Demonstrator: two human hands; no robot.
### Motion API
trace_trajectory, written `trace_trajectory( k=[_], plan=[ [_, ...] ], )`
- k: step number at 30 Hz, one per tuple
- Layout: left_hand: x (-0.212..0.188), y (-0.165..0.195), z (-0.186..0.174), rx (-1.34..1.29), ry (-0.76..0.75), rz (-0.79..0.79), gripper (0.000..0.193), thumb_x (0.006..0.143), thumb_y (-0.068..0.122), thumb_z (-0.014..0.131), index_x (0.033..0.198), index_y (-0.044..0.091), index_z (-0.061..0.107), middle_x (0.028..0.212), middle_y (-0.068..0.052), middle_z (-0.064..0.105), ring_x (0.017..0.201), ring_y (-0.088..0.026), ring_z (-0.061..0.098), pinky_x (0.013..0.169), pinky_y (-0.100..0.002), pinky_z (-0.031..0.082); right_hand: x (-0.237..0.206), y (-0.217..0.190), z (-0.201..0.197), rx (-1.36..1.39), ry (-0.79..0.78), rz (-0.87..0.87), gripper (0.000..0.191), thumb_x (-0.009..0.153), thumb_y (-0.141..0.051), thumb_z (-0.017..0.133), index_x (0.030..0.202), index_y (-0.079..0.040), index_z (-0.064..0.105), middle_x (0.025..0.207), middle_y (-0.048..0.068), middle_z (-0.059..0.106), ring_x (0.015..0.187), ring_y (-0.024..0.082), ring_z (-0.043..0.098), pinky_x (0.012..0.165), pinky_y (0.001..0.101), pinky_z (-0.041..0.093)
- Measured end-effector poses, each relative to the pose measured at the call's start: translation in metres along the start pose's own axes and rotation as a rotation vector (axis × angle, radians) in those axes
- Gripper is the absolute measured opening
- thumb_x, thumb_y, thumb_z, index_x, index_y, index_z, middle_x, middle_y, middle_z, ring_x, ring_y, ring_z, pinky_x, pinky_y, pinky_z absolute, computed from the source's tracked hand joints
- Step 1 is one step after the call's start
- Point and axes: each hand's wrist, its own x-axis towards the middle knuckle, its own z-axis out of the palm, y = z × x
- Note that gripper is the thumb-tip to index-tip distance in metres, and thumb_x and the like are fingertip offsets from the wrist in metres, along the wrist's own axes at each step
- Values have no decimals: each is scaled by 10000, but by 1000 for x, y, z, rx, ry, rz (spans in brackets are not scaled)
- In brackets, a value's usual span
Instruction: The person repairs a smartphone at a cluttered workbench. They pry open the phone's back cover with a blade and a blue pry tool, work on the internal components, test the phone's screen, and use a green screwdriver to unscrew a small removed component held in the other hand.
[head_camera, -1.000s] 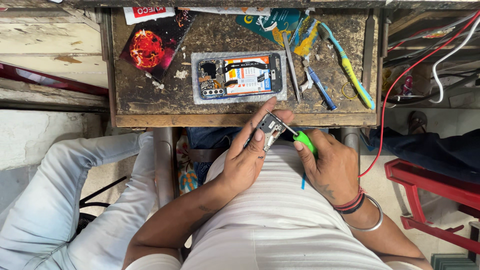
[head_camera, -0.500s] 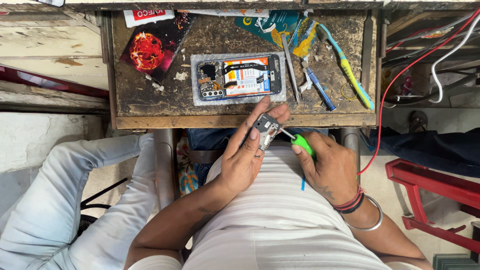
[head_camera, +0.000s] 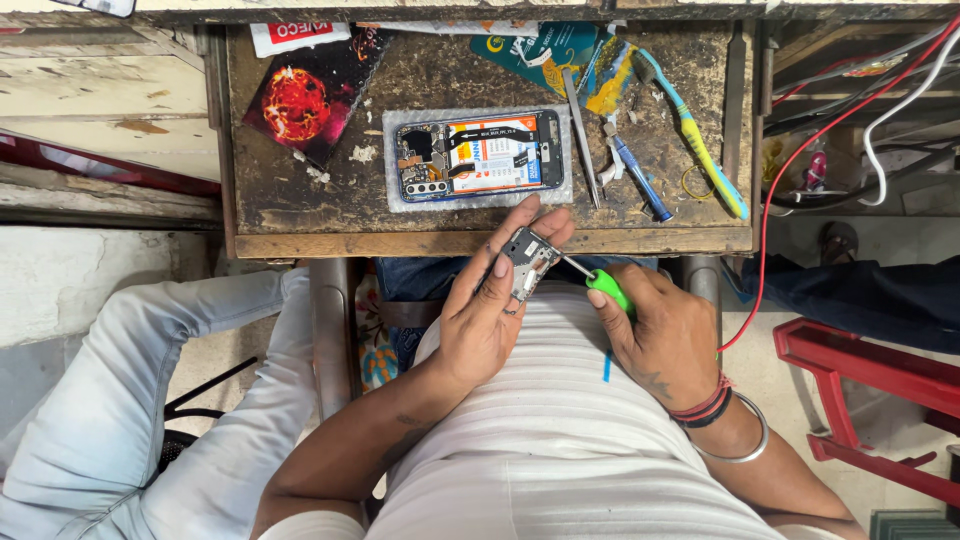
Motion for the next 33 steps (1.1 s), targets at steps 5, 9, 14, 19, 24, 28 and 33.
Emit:
trace_trajectory(
  k=[5,9,14,19,24,28,33],
  plan=[
    [1,0,-1,14,6,18,577,1176,260,341,1649,-48,218,1625,-234,411,1571,-341,370,1350,-447,245,0,-1,-1,-19,-4,11,261,980,-347,671,1036,-94,708,838,116,725,686,338,692,566,434,515],
    [2,0,-2,15,9,33,574,1177,253,337,1647,-55,221,1621,-240,416,1566,-345,379,1349,-452,250,1,-2,-2,-3,-19,6,260,979,-350,668,1021,-97,706,845,112,729,686,333,693,559,432,513],
    [3,-1,-1,14,10,65,566,1180,239,339,1641,-68,225,1616,-249,423,1560,-358,392,1350,-463,260,1,-4,-4,-10,-11,15,260,986,-356,664,1019,-103,709,826,113,724,689,339,690,564,440,510],
    [2,-1,-2,4,0,71,556,1182,226,331,1641,-69,223,1611,-256,427,1562,-365,391,1359,-466,258,0,-2,-3,-1,-15,30,272,989,-361,660,1025,-95,707,813,123,715,679,343,686,567,441,510],
    [0,-2,-1,0,14,76,566,1184,249,325,1640,-72,225,1614,-260,421,1564,-371,385,1359,-464,258,-2,1,-1,-16,-20,29,273,991,-362,659,1019,-96,709,811,124,713,688,348,685,576,447,508],
    [1,-1,-1,-39,61,48,601,1174,302,300,1642,-63,210,1624,-263,392,1572,-361,360,1341,-454,263,-2,4,0,19,-11,-30,286,985,-366,661,1027,-86,705,831,123,718,688,340,686,573,436,512],
    [1,1,0,-58,83,17,613,1159,314,289,1643,-50,198,1640,-251,368,1571,-345,349,1316,-444,284,-3,4,1,32,-18,-7,278,986,-359,663,1023,-87,708,816,118,717,675,334,685,565,431,508]
  ],
)
